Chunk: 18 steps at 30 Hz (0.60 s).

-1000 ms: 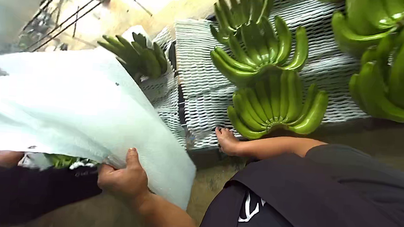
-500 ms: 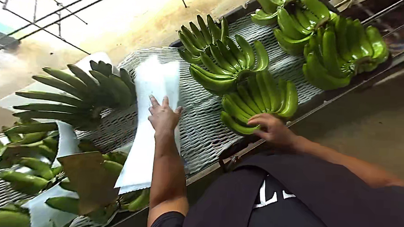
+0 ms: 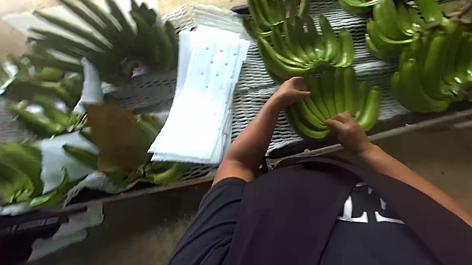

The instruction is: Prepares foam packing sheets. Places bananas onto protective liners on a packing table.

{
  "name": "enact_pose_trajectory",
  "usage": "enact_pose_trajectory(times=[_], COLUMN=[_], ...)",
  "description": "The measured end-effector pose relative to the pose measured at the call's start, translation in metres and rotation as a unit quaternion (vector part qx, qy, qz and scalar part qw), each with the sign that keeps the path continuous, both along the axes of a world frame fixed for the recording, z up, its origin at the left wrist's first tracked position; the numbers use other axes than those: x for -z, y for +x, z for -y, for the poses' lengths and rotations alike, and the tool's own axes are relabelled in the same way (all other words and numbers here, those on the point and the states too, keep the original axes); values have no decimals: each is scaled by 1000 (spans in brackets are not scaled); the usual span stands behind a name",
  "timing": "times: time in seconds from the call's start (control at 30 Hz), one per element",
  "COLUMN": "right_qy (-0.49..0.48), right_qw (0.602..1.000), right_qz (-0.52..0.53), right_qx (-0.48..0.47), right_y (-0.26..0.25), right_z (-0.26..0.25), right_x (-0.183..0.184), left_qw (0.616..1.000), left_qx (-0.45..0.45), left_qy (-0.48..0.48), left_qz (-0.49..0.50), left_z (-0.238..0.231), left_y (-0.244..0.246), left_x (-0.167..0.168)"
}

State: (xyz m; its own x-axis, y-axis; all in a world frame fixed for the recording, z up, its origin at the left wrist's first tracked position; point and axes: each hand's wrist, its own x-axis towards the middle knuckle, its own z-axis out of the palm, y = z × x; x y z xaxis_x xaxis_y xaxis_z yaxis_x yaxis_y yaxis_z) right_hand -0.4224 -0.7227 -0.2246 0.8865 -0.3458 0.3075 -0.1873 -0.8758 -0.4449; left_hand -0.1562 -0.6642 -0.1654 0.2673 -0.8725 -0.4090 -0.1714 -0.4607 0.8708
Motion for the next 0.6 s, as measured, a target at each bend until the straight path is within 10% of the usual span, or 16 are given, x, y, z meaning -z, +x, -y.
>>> enact_pose_trajectory(times=[0.2,0.43,0.6], right_qy=[-20,-56,24], right_qw=[999,990,999], right_qz=[24,130,-17], right_qx=[-38,24,-12], right_y=[5,24,60], right_z=[-1,-17,-11], right_x=[-8,-24,-9], left_qw=[998,922,900], left_qx=[40,167,168], left_qy=[-16,-260,-290], left_qz=[37,235,279], left_z=[-5,-7,-52], left_y=[2,-38,-32], left_x=[-23,-89,-87])
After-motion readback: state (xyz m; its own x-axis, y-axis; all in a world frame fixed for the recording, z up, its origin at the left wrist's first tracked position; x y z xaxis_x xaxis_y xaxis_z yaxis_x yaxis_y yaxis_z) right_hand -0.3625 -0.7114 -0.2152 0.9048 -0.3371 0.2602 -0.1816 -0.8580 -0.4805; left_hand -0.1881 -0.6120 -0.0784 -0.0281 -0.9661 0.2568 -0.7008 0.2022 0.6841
